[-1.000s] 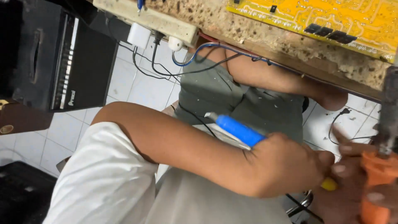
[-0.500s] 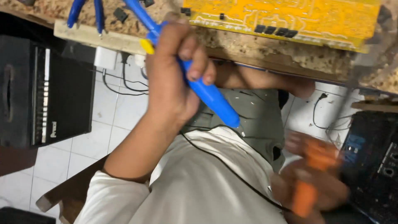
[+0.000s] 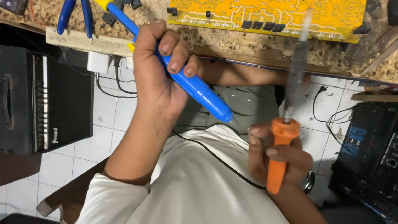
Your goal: Desoldering electronic components from a printed circuit board using a soldering iron and a desoldering pump.
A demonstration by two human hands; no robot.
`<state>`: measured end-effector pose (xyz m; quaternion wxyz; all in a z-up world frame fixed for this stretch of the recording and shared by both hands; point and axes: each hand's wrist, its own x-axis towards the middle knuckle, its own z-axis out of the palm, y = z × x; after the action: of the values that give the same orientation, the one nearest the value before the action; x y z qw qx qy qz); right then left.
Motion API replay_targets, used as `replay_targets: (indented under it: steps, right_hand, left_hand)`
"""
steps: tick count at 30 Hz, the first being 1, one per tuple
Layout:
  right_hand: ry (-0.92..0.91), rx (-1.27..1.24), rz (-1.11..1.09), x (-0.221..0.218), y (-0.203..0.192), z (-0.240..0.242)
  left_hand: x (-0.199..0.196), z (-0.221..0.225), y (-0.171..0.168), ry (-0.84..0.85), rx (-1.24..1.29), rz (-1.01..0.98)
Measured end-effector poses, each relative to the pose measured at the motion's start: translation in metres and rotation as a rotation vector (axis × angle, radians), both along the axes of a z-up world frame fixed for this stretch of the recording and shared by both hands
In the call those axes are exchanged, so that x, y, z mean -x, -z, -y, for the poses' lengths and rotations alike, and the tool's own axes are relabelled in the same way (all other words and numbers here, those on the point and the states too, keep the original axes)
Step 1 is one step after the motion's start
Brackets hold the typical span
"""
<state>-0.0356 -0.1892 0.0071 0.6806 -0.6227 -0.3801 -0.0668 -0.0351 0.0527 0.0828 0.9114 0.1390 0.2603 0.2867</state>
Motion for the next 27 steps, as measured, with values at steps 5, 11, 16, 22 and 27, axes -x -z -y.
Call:
replay_targets:
  steps: [5,11,16,22,27]
  right_hand:
    - [0.006,-0.037,0.012,-0.008,-0.005,-0.004]
    - [-0.169,-0.099,-0.154,-0.007,-0.003,-0.002]
    - [-0.473,-0.24,-0.698,-0.016,0.017,0.012]
    - [-0.564,-0.321,-0.935,-0.007,0.015,0.019]
    - [-0.518,-0.07,-0.78,-0.022,0.058,0.065]
  left_hand:
    - [0.0,-0.002,0.007,0.017,0.048,-0.013]
    - [-0.004,0.021,0.014,0.107,0.042,0.068]
    - [0.001,0.018,0.014,0.218,0.093,0.085]
    - [0.009,0.021,0.005,0.179,0.031,0.149]
    - [0.034,0.03,0.001,-0.327,-1.003,-0.168]
